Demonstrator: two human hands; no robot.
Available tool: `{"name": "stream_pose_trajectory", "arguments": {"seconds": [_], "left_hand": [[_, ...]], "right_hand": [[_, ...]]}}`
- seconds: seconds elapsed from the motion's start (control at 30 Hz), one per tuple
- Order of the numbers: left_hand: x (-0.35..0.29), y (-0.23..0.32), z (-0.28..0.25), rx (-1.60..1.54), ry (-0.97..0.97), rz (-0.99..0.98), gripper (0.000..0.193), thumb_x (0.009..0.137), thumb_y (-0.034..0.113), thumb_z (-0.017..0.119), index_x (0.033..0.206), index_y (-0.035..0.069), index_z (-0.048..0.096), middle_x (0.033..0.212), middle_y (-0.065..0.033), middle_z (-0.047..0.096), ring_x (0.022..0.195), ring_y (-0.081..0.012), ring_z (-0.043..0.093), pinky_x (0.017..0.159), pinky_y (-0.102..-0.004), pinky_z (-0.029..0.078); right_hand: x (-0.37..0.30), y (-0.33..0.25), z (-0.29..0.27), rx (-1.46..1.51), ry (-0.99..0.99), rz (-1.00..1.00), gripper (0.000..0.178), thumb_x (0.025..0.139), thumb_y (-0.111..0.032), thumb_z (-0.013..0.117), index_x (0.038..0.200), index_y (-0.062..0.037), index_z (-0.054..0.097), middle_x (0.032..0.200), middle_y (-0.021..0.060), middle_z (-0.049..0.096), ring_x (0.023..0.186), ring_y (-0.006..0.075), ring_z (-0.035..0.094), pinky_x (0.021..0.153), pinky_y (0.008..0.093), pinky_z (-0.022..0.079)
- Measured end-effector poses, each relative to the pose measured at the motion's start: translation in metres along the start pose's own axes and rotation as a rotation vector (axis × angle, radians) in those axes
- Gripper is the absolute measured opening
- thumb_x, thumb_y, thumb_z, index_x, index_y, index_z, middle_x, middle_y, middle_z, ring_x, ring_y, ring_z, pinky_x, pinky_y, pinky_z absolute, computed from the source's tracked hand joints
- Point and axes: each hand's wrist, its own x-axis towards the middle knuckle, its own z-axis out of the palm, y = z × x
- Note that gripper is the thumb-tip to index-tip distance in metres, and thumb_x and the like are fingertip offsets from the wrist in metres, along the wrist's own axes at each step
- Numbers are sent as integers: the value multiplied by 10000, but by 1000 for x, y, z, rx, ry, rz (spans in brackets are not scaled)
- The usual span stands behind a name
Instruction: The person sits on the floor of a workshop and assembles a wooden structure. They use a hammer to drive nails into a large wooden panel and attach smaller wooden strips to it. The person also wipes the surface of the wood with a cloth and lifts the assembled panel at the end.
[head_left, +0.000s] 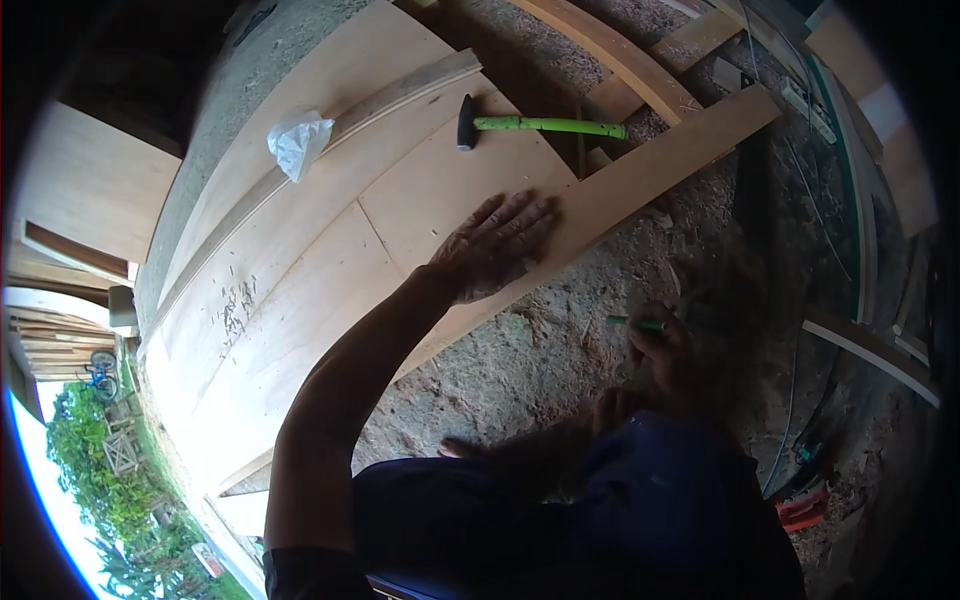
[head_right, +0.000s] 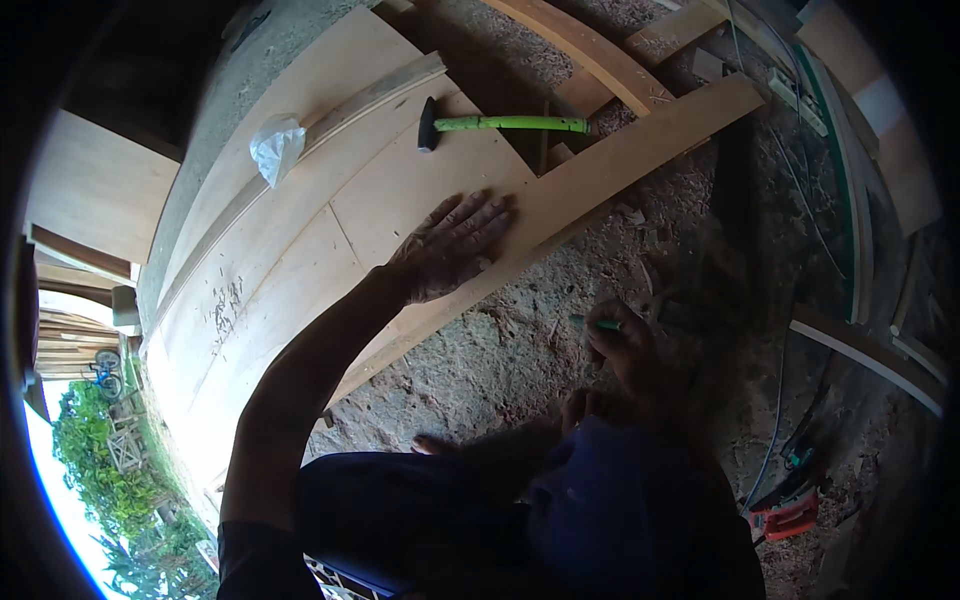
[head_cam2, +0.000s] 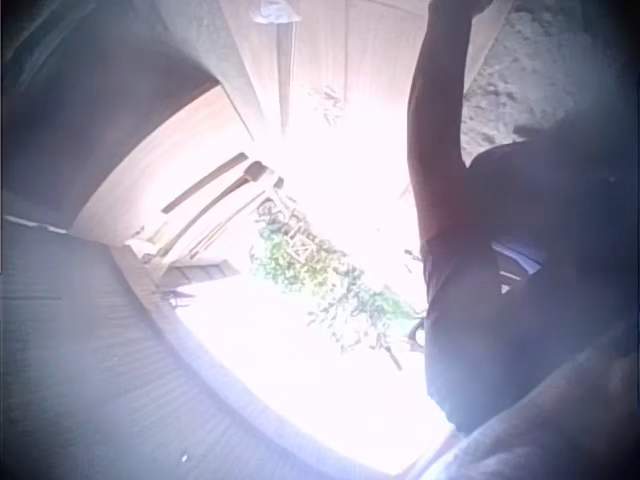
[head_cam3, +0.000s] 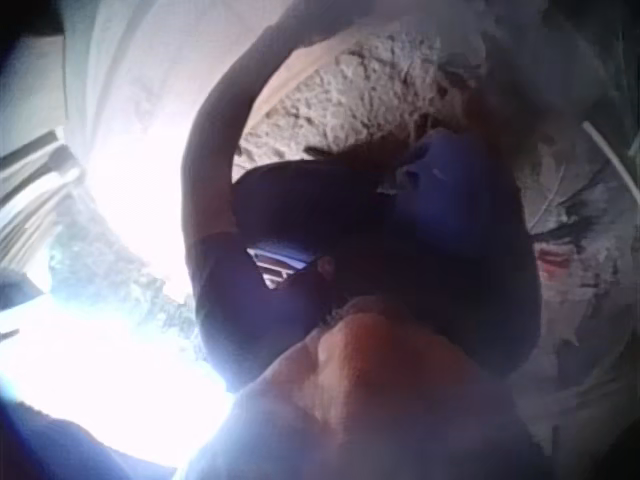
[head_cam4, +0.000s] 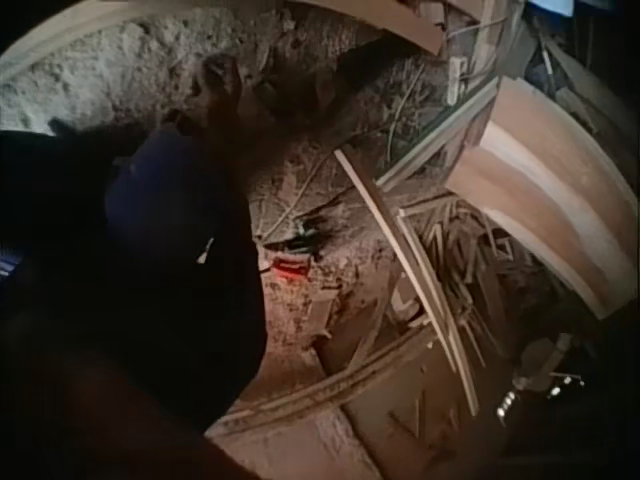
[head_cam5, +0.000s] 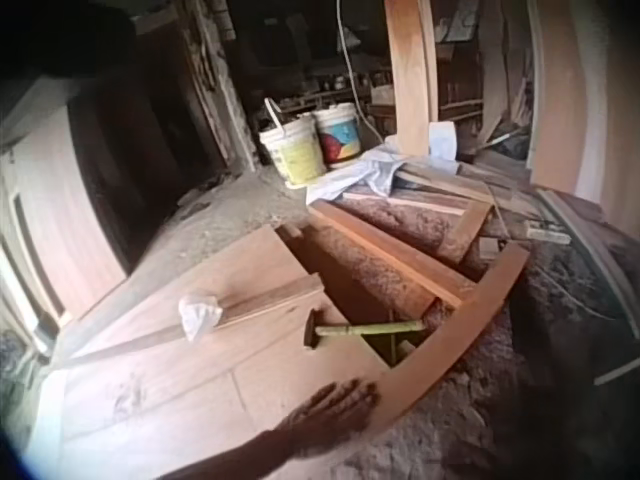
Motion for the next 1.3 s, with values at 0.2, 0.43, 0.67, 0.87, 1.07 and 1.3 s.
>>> {"name": "stream_pose_trajectory", "arguments": {"seconds": [0.2,0.43,0.67,0.87,1.07,1.3], "left_hand": [[-2,0,3,5,-40,4,646,1074,464,347,1637,203,164,1708,-28,142,1578,-224,97,1292,-437,70],[-4,3,-6,56,-41,-13,619,1086,442,322,1635,198,171,1707,-24,150,1579,-211,89,1294,-427,64],[-17,-3,-8,74,-96,-30,624,1087,424,315,1639,184,150,1710,-28,135,1582,-207,67,1295,-421,51],[-5,5,-15,15,-92,-36,617,1088,422,315,1639,193,157,1711,-13,132,1581,-199,73,1295,-412,50],[-5,3,-3,2,-59,-18,611,1085,399,343,1635,193,174,1707,-18,151,1578,-206,94,1296,-416,59],[0,2,-3,-22,-13,-16,624,1082,427,343,1634,192,173,1704,-16,163,1578,-208,97,1296,-421,67]], "right_hand": [[18,-7,55,14,-527,148,181,989,-118,647,1153,-53,611,1052,71,628,867,148,642,788,326,558],[81,-101,67,-591,-13,-643,197,966,-47,621,1161,-31,641,1100,100,630,848,212,652,783,371,538],[276,-182,108,-1127,184,-946,373,926,58,496,1262,-34,629,1191,212,645,1091,358,654,936,434,531],[387,-187,107,-904,220,-239,318,889,-232,607,1119,-21,666,1264,237,653,1103,358,658,951,452,497],[418,-162,103,-799,-13,-141,543,886,-535,676,1187,-85,625,1190,141,643,1144,261,585,995,423,440],[397,-188,106,-825,-30,-19,518,939,-522,644,1249,-109,592,1384,148,543,1337,283,450,1105,472,341]]}}
